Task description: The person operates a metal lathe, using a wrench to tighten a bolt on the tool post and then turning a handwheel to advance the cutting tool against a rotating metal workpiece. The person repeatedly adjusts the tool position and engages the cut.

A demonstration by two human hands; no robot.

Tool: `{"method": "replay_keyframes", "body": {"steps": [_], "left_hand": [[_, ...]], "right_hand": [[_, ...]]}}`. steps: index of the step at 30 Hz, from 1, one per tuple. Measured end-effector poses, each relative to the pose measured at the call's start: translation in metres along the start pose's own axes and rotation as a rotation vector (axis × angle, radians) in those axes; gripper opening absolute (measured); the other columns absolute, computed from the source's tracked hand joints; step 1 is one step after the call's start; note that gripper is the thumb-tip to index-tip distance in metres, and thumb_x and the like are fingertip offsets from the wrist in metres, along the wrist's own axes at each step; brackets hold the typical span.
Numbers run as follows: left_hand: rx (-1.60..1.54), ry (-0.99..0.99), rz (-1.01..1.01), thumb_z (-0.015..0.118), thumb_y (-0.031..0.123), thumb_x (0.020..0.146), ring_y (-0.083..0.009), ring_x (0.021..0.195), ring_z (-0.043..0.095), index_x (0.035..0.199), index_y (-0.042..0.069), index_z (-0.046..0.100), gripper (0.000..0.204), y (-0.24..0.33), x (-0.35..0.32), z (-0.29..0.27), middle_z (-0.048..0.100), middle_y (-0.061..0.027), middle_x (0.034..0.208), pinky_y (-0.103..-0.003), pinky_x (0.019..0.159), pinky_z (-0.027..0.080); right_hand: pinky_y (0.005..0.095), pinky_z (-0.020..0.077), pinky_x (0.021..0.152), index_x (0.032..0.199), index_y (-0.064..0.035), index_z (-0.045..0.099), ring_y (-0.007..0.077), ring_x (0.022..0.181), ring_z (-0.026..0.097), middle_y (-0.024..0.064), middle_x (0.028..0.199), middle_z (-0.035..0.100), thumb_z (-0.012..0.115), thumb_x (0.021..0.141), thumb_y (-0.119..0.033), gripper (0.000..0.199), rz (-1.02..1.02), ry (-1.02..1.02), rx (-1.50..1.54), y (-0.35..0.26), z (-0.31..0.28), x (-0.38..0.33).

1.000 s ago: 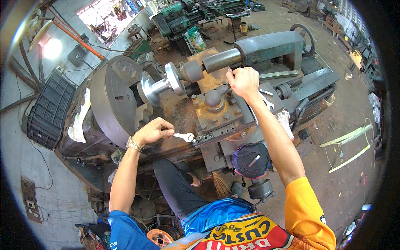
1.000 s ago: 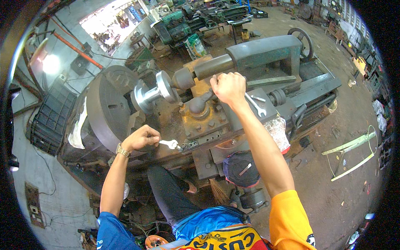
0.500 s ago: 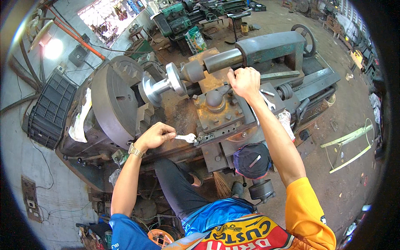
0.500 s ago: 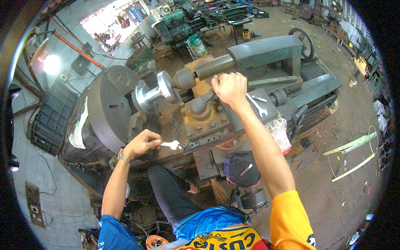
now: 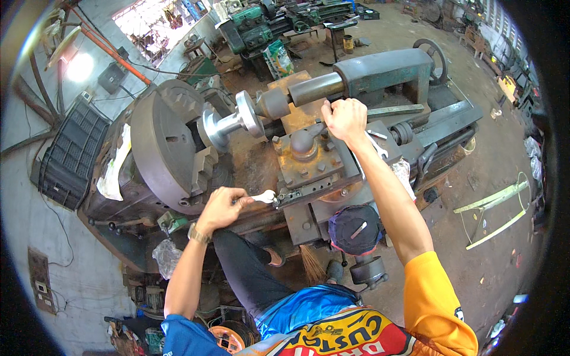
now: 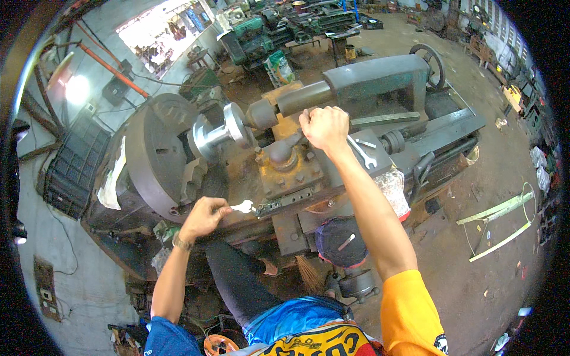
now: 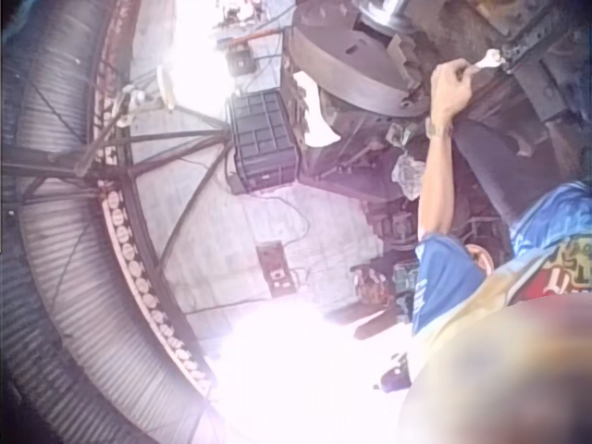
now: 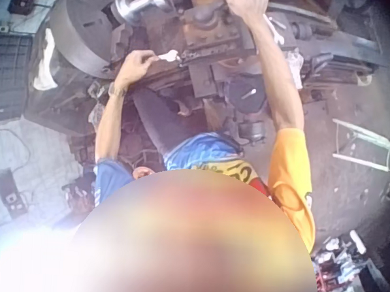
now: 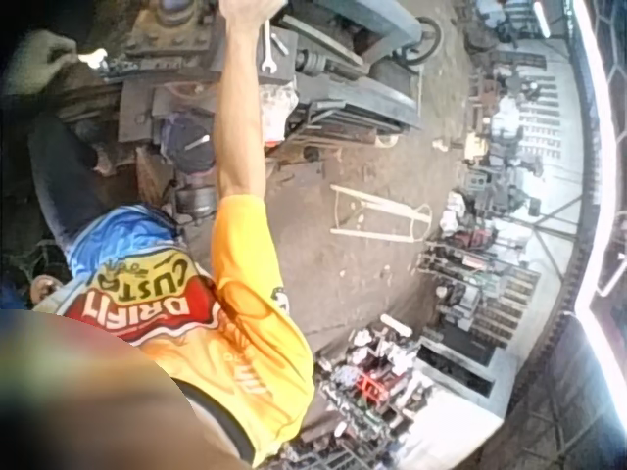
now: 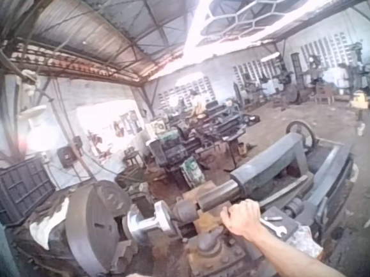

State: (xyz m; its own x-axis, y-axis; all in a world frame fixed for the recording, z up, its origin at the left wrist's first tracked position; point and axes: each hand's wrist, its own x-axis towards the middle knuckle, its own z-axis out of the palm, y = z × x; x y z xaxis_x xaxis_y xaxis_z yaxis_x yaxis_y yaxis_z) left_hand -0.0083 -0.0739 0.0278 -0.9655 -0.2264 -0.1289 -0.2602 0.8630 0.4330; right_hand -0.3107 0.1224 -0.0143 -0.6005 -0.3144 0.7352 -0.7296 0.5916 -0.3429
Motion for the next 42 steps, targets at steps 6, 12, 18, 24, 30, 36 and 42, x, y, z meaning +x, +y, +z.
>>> {"method": "replay_keyframes", "body": {"steps": [6, 12, 18, 24, 30, 36, 42], "left_hand": [[-0.266, 0.227, -0.340, 0.056, 0.035, 0.100, -0.0254, 0.062, 0.056, 0.087, -0.001, 0.064, 0.039, 0.029, -0.053, 0.051, 0.059, -0.0162, 0.067, -0.041, 0.062, 0.044], [-1.391, 0.238, -0.629, 0.047, 0.017, 0.105, -0.0010, 0.055, 0.029, 0.106, 0.005, 0.054, 0.014, 0.101, -0.075, 0.081, 0.036, 0.0076, 0.071, -0.017, 0.046, 0.024], [-1.612, 0.619, -0.688, 0.053, 0.011, 0.101, -0.0031, 0.055, 0.033, 0.106, 0.008, 0.053, 0.006, 0.168, -0.042, 0.117, 0.041, 0.0059, 0.072, -0.020, 0.045, 0.027], [-2.191, 1.140, -0.409, 0.060, 0.007, 0.095, -0.0067, 0.062, 0.048, 0.117, 0.018, 0.047, 0.028, 0.215, 0.033, 0.152, 0.053, 0.0015, 0.085, -0.022, 0.047, 0.035], [-2.175, 1.167, -0.397, 0.051, -0.006, 0.090, -0.0129, 0.081, 0.046, 0.125, 0.020, 0.036, 0.045, 0.232, 0.069, 0.147, 0.048, 0.0001, 0.096, -0.034, 0.072, 0.039], [-2.057, 0.509, -0.025, 0.054, 0.013, 0.096, -0.0097, 0.066, 0.040, 0.122, 0.009, 0.051, 0.027, 0.197, 0.001, 0.141, 0.049, 0.0003, 0.090, -0.027, 0.061, 0.035], [-1.428, 0.080, -0.164, 0.050, 0.038, 0.105, -0.0034, 0.053, 0.032, 0.120, 0.004, 0.060, 0.039, 0.112, -0.063, 0.112, 0.038, 0.0090, 0.072, -0.021, 0.048, 0.027]], "right_hand": [[0.0458, 0.0534, 0.066, 0.060, -0.0032, 0.070, 0.0379, 0.061, 0.066, 0.0220, 0.063, 0.066, 0.058, 0.086, -0.032, 0.041, 0.075, -0.031, -0.049, -0.008, -0.002, 0.000], [0.0457, 0.0529, 0.072, 0.064, -0.0025, 0.071, 0.0374, 0.065, 0.067, 0.0215, 0.068, 0.068, 0.058, 0.086, -0.032, 0.039, 0.080, -0.084, -0.053, -0.010, -0.005, 0.002], [0.0467, 0.0530, 0.073, 0.065, -0.0008, 0.071, 0.0386, 0.068, 0.068, 0.0225, 0.069, 0.068, 0.057, 0.085, -0.034, 0.041, 0.127, -0.106, -0.068, -0.011, -0.003, 0.001], [0.0495, 0.0540, 0.072, 0.067, -0.0012, 0.072, 0.0414, 0.072, 0.068, 0.0240, 0.072, 0.068, 0.057, 0.086, -0.037, 0.043, 0.130, -0.144, -0.114, -0.013, 0.000, 0.002], [0.0491, 0.0525, 0.076, 0.067, -0.0024, 0.071, 0.0410, 0.078, 0.067, 0.0230, 0.073, 0.067, 0.053, 0.092, -0.039, 0.048, 0.086, -0.207, -0.129, -0.004, -0.002, 0.001], [0.0484, 0.0541, 0.075, 0.067, -0.0007, 0.071, 0.0409, 0.074, 0.068, 0.0250, 0.073, 0.068, 0.053, 0.088, -0.037, 0.046, 0.052, -0.193, -0.119, -0.004, -0.002, 0.003], [0.0484, 0.0538, 0.074, 0.068, -0.0009, 0.071, 0.0410, 0.073, 0.068, 0.0248, 0.072, 0.068, 0.053, 0.089, -0.037, 0.046, 0.033, -0.220, -0.085, -0.001, -0.004, 0.002]]}}
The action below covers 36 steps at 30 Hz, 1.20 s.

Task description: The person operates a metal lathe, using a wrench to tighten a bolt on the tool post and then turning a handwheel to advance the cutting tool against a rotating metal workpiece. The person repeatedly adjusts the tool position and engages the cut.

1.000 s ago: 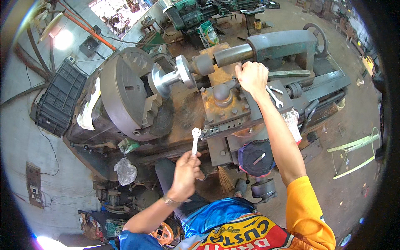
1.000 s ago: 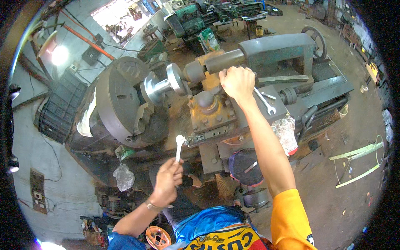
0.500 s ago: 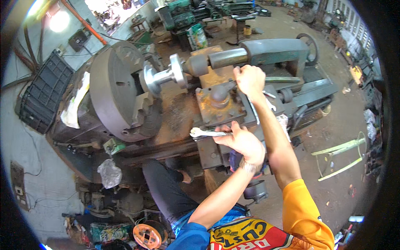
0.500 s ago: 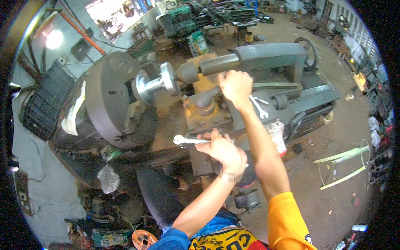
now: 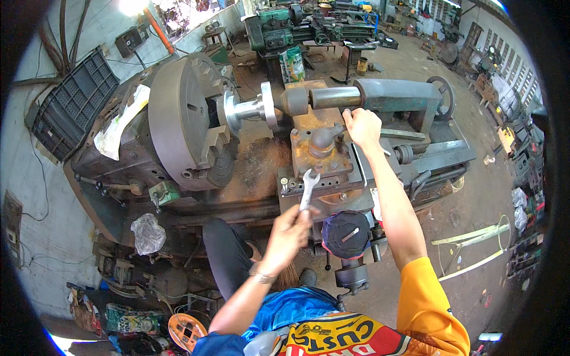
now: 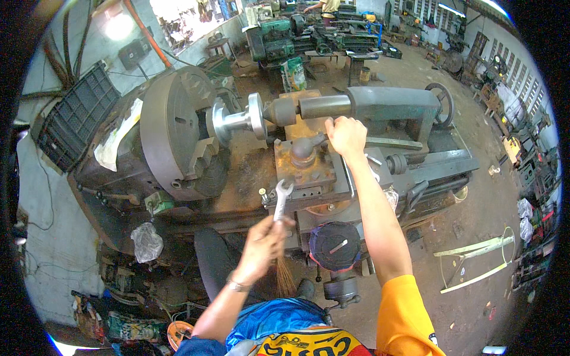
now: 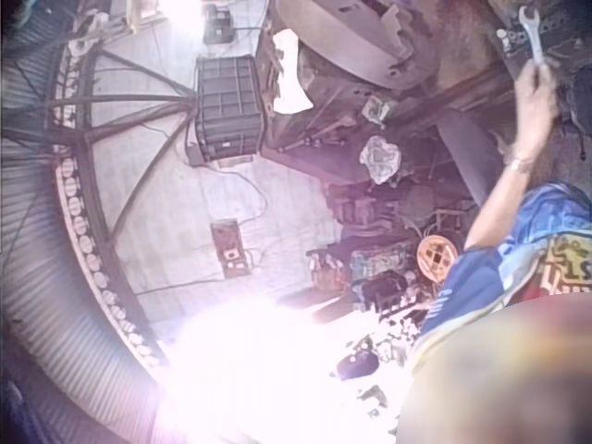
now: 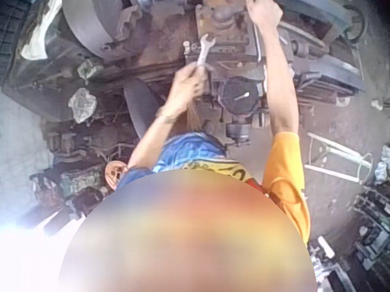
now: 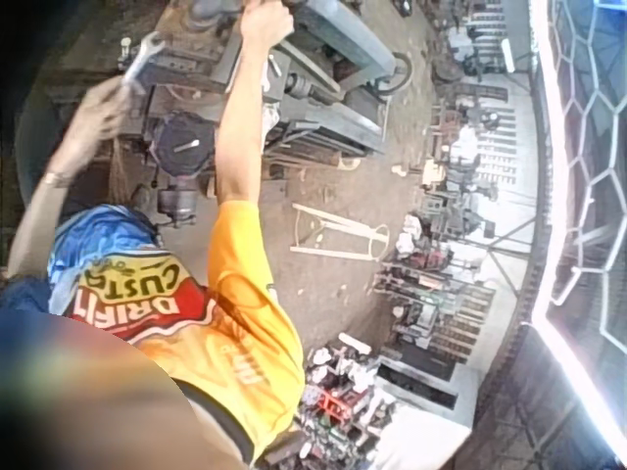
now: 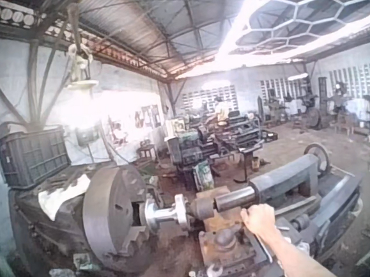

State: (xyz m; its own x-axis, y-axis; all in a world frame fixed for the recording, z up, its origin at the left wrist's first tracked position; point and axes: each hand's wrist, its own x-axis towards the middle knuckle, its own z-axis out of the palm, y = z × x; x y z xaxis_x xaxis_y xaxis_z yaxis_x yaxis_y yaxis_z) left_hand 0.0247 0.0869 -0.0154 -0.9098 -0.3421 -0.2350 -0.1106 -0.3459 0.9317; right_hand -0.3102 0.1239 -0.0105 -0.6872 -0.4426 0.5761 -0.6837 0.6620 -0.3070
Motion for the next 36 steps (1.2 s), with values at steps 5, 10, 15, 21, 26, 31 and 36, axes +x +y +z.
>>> {"method": "replay_keyframes", "body": {"steps": [5, 10, 15, 21, 26, 31, 36], "left_hand": [[0.604, 0.147, 0.193, 0.053, 0.028, 0.104, -0.0058, 0.063, 0.040, 0.103, 0.002, 0.067, 0.030, 0.042, -0.008, -0.079, 0.046, 0.0049, 0.068, -0.025, 0.056, 0.037], [1.024, -0.036, 0.146, 0.056, 0.024, 0.098, -0.0131, 0.060, 0.044, 0.083, -0.001, 0.062, 0.030, 0.092, 0.024, -0.128, 0.048, -0.0051, 0.061, -0.032, 0.056, 0.038], [1.312, -0.143, 0.174, 0.056, 0.027, 0.095, -0.0285, 0.062, 0.054, 0.083, 0.000, 0.062, 0.030, 0.115, 0.058, -0.138, 0.057, -0.0145, 0.067, -0.040, 0.063, 0.043], [1.387, -0.201, 0.147, 0.059, 0.027, 0.093, -0.0276, 0.061, 0.054, 0.077, 0.000, 0.063, 0.031, 0.125, 0.082, -0.132, 0.057, -0.0147, 0.064, -0.042, 0.062, 0.042], [1.443, -0.249, 0.152, 0.060, 0.026, 0.092, -0.0272, 0.060, 0.053, 0.074, 0.000, 0.063, 0.032, 0.126, 0.100, -0.133, 0.056, -0.0153, 0.063, -0.041, 0.061, 0.041], [1.358, -0.328, 0.150, 0.061, 0.025, 0.091, -0.0259, 0.059, 0.050, 0.073, 0.000, 0.064, 0.031, 0.123, 0.110, -0.136, 0.054, -0.0148, 0.062, -0.040, 0.060, 0.039], [1.302, -0.343, 0.130, 0.061, 0.025, 0.091, -0.0241, 0.059, 0.048, 0.073, -0.001, 0.063, 0.031, 0.125, 0.115, -0.138, 0.052, -0.0137, 0.061, -0.039, 0.060, 0.038]], "right_hand": [[0.0487, 0.0534, 0.073, 0.067, -0.0012, 0.071, 0.0402, 0.072, 0.068, 0.0236, 0.070, 0.067, 0.053, 0.090, -0.038, 0.047, 0.018, 0.017, -0.017, -0.001, 0.002, -0.001], [0.0490, 0.0532, 0.073, 0.067, -0.0009, 0.071, 0.0403, 0.072, 0.068, 0.0236, 0.070, 0.067, 0.054, 0.090, -0.038, 0.047, -0.005, 0.022, 0.003, 0.000, 0.000, -0.001], [0.0499, 0.0528, 0.072, 0.067, -0.0005, 0.071, 0.0408, 0.070, 0.068, 0.0233, 0.070, 0.067, 0.054, 0.090, -0.038, 0.047, 0.008, 0.029, 0.009, 0.000, 0.001, -0.001], [0.0500, 0.0524, 0.073, 0.066, 0.0002, 0.070, 0.0415, 0.072, 0.067, 0.0239, 0.071, 0.067, 0.052, 0.091, -0.039, 0.050, -0.005, 0.039, -0.010, 0.003, 0.006, 0.000], [0.0492, 0.0525, 0.072, 0.067, -0.0001, 0.070, 0.0415, 0.072, 0.067, 0.0242, 0.071, 0.067, 0.051, 0.091, -0.040, 0.051, 0.022, 0.013, -0.019, 0.002, 0.005, 0.000], [0.0482, 0.0529, 0.071, 0.066, -0.0008, 0.070, 0.0401, 0.071, 0.067, 0.0233, 0.070, 0.067, 0.052, 0.091, -0.040, 0.050, 0.021, 0.023, -0.036, 0.000, 0.003, 0.000], [0.0472, 0.0533, 0.070, 0.062, -0.0014, 0.070, 0.0396, 0.069, 0.068, 0.0230, 0.069, 0.067, 0.053, 0.090, -0.039, 0.049, 0.028, 0.060, -0.030, -0.002, 0.002, 0.000]]}}
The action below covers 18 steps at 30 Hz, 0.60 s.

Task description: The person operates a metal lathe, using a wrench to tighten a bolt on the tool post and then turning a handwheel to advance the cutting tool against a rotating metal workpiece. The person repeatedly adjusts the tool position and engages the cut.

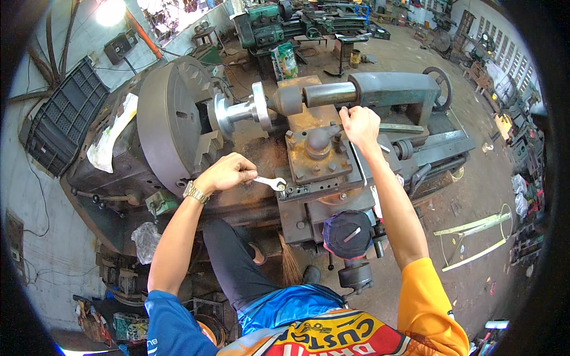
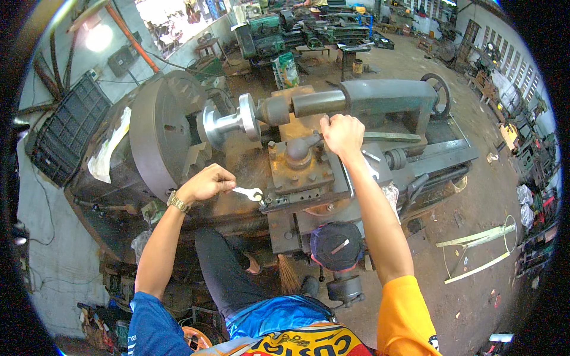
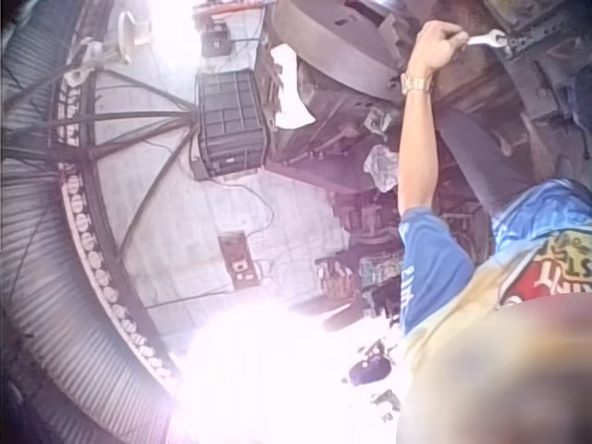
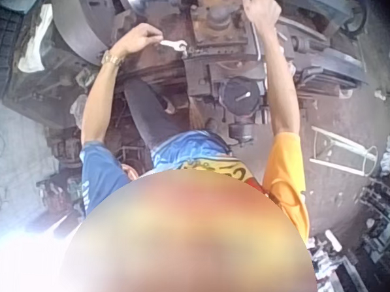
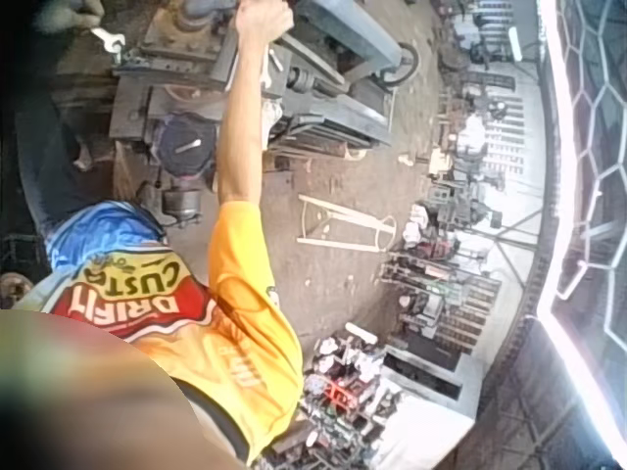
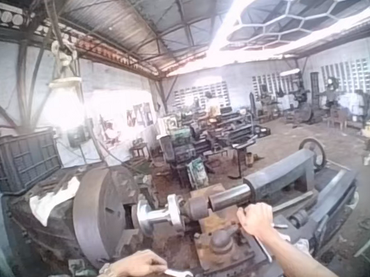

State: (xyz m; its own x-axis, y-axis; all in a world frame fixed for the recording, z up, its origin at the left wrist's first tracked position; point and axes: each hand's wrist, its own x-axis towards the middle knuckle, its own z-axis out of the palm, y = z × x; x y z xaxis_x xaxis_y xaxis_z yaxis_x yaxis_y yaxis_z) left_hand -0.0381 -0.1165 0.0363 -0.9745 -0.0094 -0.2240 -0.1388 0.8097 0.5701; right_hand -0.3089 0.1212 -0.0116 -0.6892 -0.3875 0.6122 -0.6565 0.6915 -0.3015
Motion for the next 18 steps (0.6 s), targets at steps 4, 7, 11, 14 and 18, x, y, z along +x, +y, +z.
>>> {"method": "replay_keyframes", "body": {"steps": [4, 7, 11, 14, 18], "left_hand": [[0.039, -0.008, 0.051, 0.061, 0.024, 0.091, -0.0202, 0.057, 0.044, 0.072, -0.001, 0.059, 0.033, -0.0025, 0.0015, -0.0015, 0.049, -0.0104, 0.058, -0.038, 0.058, 0.037], [0.029, -0.020, 0.044, 0.062, 0.024, 0.091, -0.0191, 0.056, 0.044, 0.071, -0.002, 0.057, 0.033, -0.0048, 0.0020, -0.0008, 0.048, -0.0095, 0.058, -0.037, 0.057, 0.036], [0.051, -0.023, 0.057, 0.062, 0.024, 0.091, -0.0201, 0.056, 0.045, 0.071, -0.001, 0.058, 0.033, -0.0070, 0.0033, 0.0013, 0.051, -0.0093, 0.058, -0.038, 0.057, 0.038], [0.011, -0.010, 0.076, 0.062, 0.025, 0.092, -0.0200, 0.057, 0.045, 0.071, -0.001, 0.058, 0.034, -0.0077, 0.0045, 0.0033, 0.052, -0.0097, 0.058, -0.038, 0.058, 0.038], [0.025, -0.019, 0.065, 0.062, 0.025, 0.092, -0.0207, 0.057, 0.048, 0.073, -0.002, 0.059, 0.033, -0.0070, 0.0034, 0.0048, 0.051, -0.0116, 0.059, -0.038, 0.058, 0.039]], "right_hand": [[0.0473, 0.0532, 0.070, 0.063, -0.0012, 0.070, 0.0402, 0.070, 0.067, 0.0236, 0.069, 0.067, 0.055, 0.089, -0.038, 0.048, 0.005, -0.005, 0.016, -0.0013, -0.0016, -0.0003], [0.0475, 0.0532, 0.070, 0.062, -0.0012, 0.070, 0.0406, 0.069, 0.067, 0.0240, 0.068, 0.066, 0.055, 0.089, -0.038, 0.048, 0.008, 0.003, 0.023, -0.0015, -0.0023, -0.0006], [0.0474, 0.0531, 0.070, 0.063, -0.0014, 0.070, 0.0409, 0.069, 0.067, 0.0241, 0.068, 0.066, 0.055, 0.089, -0.039, 0.048, -0.006, 0.014, 0.017, -0.0010, -0.0020, -0.0009], [0.0471, 0.0531, 0.071, 0.063, -0.0016, 0.071, 0.0410, 0.069, 0.067, 0.0240, 0.068, 0.066, 0.054, 0.089, -0.039, 0.048, -0.008, 0.008, 0.016, -0.0005, -0.0014, -0.0006], [0.0472, 0.0531, 0.071, 0.063, -0.0016, 0.071, 0.0412, 0.070, 0.067, 0.0240, 0.069, 0.066, 0.053, 0.089, -0.039, 0.049, 0.018, -0.026, 0.012, -0.0005, -0.0011, 0.0002]]}}
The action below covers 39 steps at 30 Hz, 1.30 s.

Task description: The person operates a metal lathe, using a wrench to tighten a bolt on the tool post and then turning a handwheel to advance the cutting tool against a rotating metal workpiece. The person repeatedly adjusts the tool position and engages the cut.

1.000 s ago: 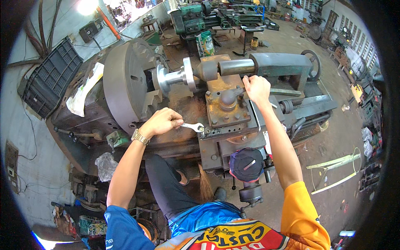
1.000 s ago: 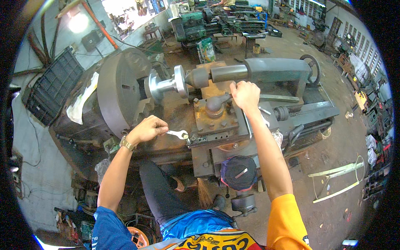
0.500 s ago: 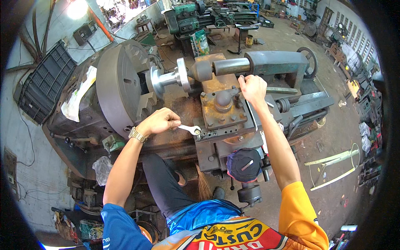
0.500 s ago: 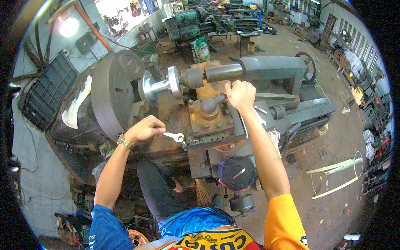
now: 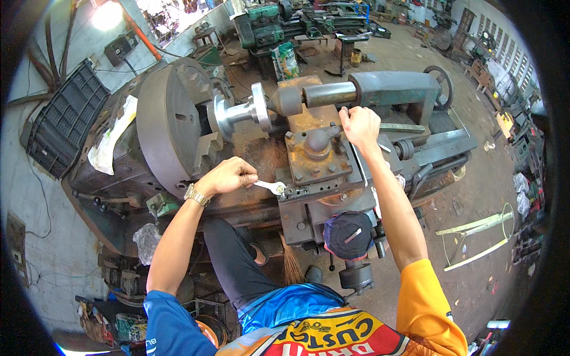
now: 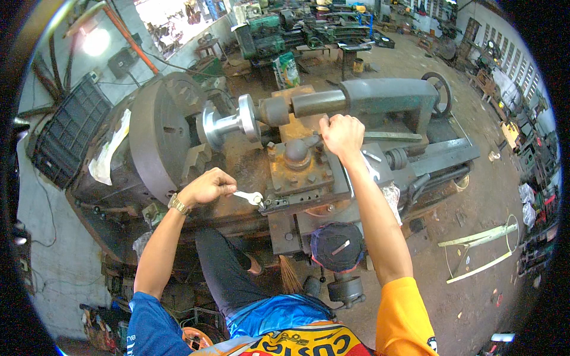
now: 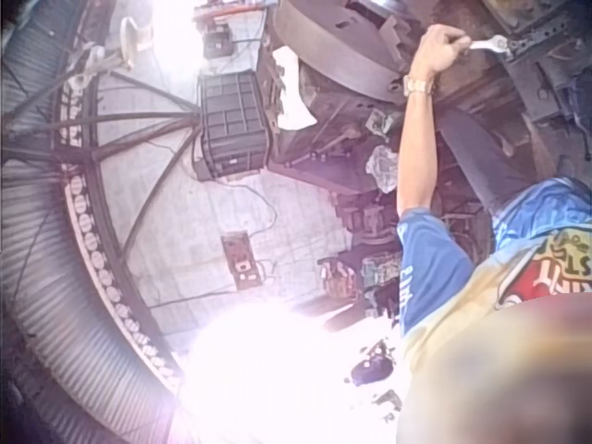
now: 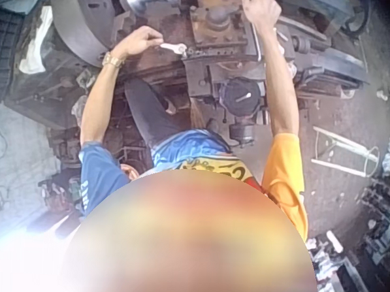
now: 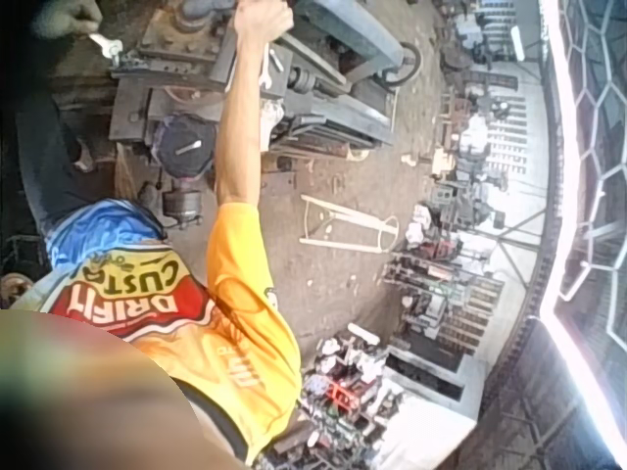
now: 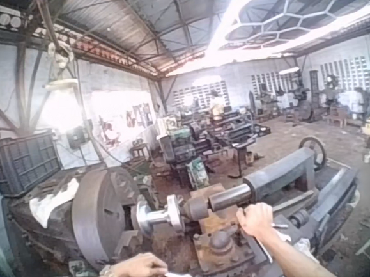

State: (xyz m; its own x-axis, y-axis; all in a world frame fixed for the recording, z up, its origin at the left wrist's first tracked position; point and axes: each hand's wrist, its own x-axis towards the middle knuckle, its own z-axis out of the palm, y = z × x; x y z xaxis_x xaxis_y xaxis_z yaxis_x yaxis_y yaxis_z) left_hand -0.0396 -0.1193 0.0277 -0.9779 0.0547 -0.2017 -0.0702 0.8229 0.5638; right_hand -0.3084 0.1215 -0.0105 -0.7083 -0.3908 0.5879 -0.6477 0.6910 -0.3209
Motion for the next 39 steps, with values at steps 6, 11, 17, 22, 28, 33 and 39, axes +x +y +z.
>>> {"method": "replay_keyframes", "body": {"steps": [6, 11, 17, 22, 28, 33, 39], "left_hand": [[0.049, 0.053, -0.032, 0.059, 0.026, 0.094, -0.0271, 0.058, 0.051, 0.076, -0.001, 0.060, 0.033, 0.008, -0.012, 0.006, 0.053, -0.0149, 0.061, -0.041, 0.059, 0.040], [0.204, 0.166, 0.021, 0.058, 0.035, 0.096, -0.0368, 0.064, 0.057, 0.079, 0.001, 0.061, 0.038, 0.013, -0.017, 0.016, 0.059, -0.0177, 0.065, -0.045, 0.061, 0.042], [0.245, 0.186, -0.099, 0.056, 0.036, 0.097, -0.0401, 0.084, 0.066, 0.099, 0.007, 0.074, 0.034, 0.025, -0.021, 0.025, 0.068, -0.0210, 0.082, -0.048, 0.073, 0.050], [0.144, 0.349, -0.434, 0.050, 0.037, 0.100, -0.0444, 0.085, 0.064, 0.092, 0.002, 0.069, 0.041, 0.059, -0.054, 0.070, 0.067, -0.0244, 0.082, -0.052, 0.075, 0.049], [-1.197, 0.202, -0.633, 0.046, 0.024, 0.106, -0.0075, 0.053, 0.036, 0.091, 0.006, 0.055, 0.026, 0.099, -0.079, 0.099, 0.039, 0.0026, 0.062, -0.025, 0.046, 0.032], [-1.600, 0.671, -0.646, 0.041, 0.019, 0.107, -0.0051, 0.053, 0.029, 0.096, 0.008, 0.050, 0.019, 0.168, -0.045, 0.149, 0.035, 0.0058, 0.068, -0.021, 0.046, 0.026], [-1.913, 1.060, -0.519, 0.040, 0.018, 0.107, -0.0076, 0.052, 0.026, 0.087, 0.012, 0.043, 0.021, 0.205, 0.033, 0.175, 0.032, 0.0049, 0.065, -0.025, 0.047, 0.023]], "right_hand": [[0.0480, 0.0530, 0.071, 0.063, -0.0017, 0.071, 0.0411, 0.068, 0.067, 0.0238, 0.067, 0.066, 0.053, 0.089, -0.040, 0.049, -0.002, 0.040, 0.033, 0.000, 0.001, -0.001], [0.0475, 0.0531, 0.066, 0.061, -0.0012, 0.070, 0.0409, 0.063, 0.066, 0.0234, 0.063, 0.064, 0.054, 0.089, -0.038, 0.049, -0.034, 0.079, 0.024, 0.001, 0.002, 0.000], [0.0464, 0.0538, 0.065, 0.060, 0.0003, 0.069, 0.0410, 0.063, 0.067, 0.0253, 0.064, 0.064, 0.054, 0.089, -0.036, 0.049, -0.017, 0.054, 0.048, 0.001, 0.000, 0.000], [0.0469, 0.0545, 0.067, 0.061, 0.0004, 0.069, 0.0410, 0.064, 0.068, 0.0257, 0.065, 0.065, 0.053, 0.089, -0.035, 0.048, 0.004, 0.043, 0.034, -0.002, -0.001, 0.001], [0.0476, 0.0548, 0.072, 0.066, -0.0001, 0.071, 0.0402, 0.068, 0.070, 0.0243, 0.072, 0.069, 0.052, 0.089, -0.034, 0.045, 0.027, 0.017, 0.002, -0.006, -0.002, 0.001], [0.0440, 0.0543, 0.072, 0.062, -0.0037, 0.072, 0.0371, 0.064, 0.069, 0.0215, 0.069, 0.069, 0.054, 0.087, -0.033, 0.042, 0.032, 0.095, 0.036, -0.006, -0.001, 0.000], [0.0428, 0.0527, 0.070, 0.060, -0.0049, 0.071, 0.0329, 0.060, 0.068, 0.0187, 0.063, 0.067, 0.056, 0.085, -0.032, 0.040, -0.010, 0.141, 0.071, -0.002, 0.003, -0.002]]}}
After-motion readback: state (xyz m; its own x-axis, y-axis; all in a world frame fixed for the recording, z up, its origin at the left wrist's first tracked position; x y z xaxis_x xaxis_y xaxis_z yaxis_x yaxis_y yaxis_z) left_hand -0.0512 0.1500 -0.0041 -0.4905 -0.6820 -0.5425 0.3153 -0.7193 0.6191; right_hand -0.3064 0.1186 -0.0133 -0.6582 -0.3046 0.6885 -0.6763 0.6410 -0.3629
